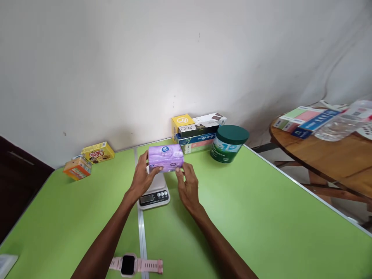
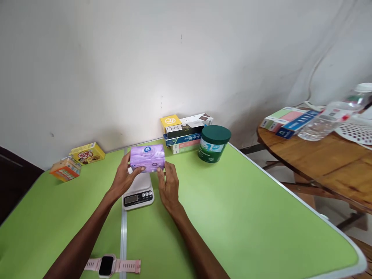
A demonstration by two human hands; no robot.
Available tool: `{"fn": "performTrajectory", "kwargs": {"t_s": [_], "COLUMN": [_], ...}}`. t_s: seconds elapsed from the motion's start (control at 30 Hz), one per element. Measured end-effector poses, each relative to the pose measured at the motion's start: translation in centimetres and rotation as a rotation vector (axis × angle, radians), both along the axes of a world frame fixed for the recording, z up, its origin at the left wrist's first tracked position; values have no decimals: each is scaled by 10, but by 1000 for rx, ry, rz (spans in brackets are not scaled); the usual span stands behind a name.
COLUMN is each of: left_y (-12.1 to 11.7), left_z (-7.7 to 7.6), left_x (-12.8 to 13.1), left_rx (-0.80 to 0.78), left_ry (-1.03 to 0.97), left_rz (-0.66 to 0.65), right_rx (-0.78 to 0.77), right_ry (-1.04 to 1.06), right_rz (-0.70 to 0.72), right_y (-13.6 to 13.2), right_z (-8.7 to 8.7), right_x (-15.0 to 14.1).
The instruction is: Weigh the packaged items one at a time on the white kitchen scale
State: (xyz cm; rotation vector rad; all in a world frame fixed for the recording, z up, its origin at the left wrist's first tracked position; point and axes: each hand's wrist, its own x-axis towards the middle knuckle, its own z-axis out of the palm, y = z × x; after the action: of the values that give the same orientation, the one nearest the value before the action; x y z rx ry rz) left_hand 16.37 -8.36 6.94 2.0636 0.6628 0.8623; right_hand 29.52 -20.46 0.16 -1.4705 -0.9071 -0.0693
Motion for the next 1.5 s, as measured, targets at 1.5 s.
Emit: {"fn": "performTrajectory", "kwargs": {"t_s": [1.5], "left_y": [11], "left_z": [-79], "left_x": [-100], "left_rx": [-335], "left_ry": [-137], "left_rz": [419], "right_rx": [-117], "right_ry": [350], "right_rz": [73], "right_y": [2], "right_z": [-24], "right_x": [-40]}}
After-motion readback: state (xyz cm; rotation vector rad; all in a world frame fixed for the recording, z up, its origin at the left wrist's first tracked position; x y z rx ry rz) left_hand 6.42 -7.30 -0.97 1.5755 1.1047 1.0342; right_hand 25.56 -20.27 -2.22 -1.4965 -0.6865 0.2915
